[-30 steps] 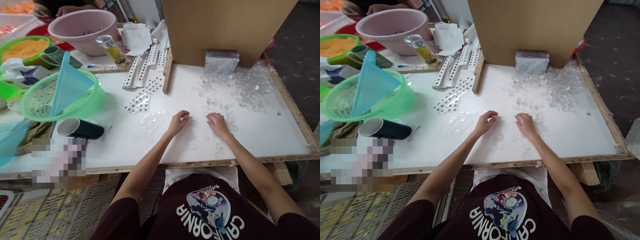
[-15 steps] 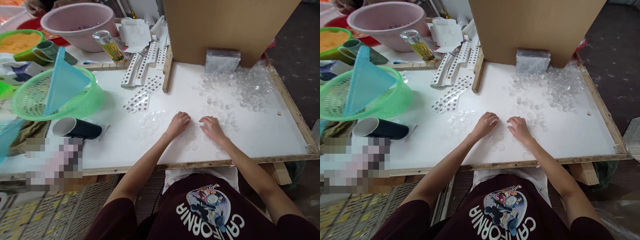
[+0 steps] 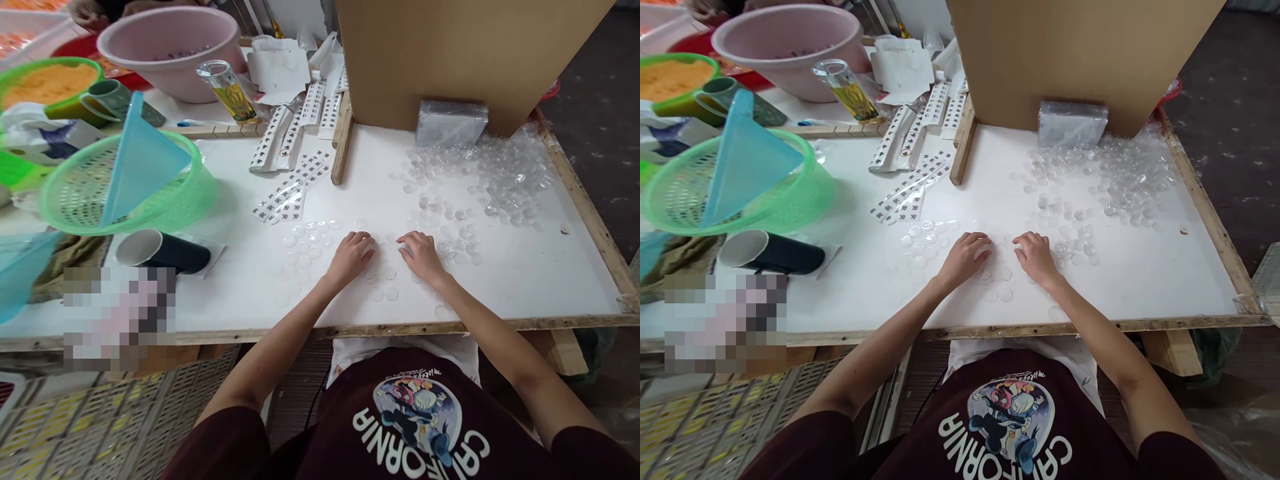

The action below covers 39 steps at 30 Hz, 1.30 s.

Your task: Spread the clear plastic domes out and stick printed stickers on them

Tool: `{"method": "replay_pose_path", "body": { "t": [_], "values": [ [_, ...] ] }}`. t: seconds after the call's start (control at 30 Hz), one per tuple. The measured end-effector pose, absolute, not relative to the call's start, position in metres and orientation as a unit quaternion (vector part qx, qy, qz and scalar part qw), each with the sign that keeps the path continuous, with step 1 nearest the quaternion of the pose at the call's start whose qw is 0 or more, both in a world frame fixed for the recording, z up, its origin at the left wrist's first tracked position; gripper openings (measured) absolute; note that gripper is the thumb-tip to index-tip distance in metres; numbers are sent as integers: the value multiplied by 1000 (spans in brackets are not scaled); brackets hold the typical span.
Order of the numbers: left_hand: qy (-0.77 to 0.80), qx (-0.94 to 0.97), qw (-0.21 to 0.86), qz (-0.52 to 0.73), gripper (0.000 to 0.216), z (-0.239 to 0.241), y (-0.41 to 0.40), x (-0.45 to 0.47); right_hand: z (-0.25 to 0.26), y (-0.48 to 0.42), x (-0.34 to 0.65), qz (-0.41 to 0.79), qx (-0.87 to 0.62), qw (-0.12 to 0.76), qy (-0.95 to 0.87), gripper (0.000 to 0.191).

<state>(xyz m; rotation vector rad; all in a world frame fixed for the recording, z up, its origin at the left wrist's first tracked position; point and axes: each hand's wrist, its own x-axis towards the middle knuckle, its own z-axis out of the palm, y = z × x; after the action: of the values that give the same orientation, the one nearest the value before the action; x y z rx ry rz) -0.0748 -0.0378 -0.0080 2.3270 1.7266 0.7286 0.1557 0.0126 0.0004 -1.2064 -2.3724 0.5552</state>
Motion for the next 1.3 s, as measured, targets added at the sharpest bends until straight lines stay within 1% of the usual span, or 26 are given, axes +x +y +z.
{"method": "replay_pose_path", "body": {
  "t": [0.17, 0.3, 0.4, 0.57, 0.7, 0.77, 0.87, 0.97, 1.03, 1.13, 1.3],
  "values": [
    [612, 758, 34, 223, 19, -7, -38, -71, 2, 25, 139, 177, -403, 206, -874, 25],
    [550, 805, 43, 216, 19, -5, -41, -59, -1, 34, 131, 178, -383, 187, -887, 20],
    [518, 831, 64, 194, 16, -6, -41, -49, -2, 37, 131, 188, -397, 196, -877, 22],
    [536, 814, 60, 217, 24, -12, -40, -44, -3, 39, 131, 235, -443, 225, -835, 27],
    [544, 807, 51, 225, 24, -13, -43, -49, 0, 38, 143, 220, -465, 275, -812, 24],
    [545, 803, 48, 237, 20, -13, -45, -51, 3, 35, 160, 219, -462, 305, -803, 21],
    [543, 800, 58, 247, 23, -14, -44, -53, 7, 27, 203, 223, -469, 343, -783, 18],
    [544, 794, 86, 258, 25, -16, -43, -53, 7, 15, 250, 211, -508, 365, -751, 17],
    [554, 776, 117, 277, 27, -16, -42, -53, 6, 6, 273, 191, -535, 361, -739, 18],
    [571, 754, 144, 290, 25, -13, -41, -54, 3, -2, 284, 169, -536, 329, -759, 20],
    [559, 779, 85, 272, 24, 2, -45, -47, -3, 5, 264, 151, -472, 244, -834, 38]
  ]
}}
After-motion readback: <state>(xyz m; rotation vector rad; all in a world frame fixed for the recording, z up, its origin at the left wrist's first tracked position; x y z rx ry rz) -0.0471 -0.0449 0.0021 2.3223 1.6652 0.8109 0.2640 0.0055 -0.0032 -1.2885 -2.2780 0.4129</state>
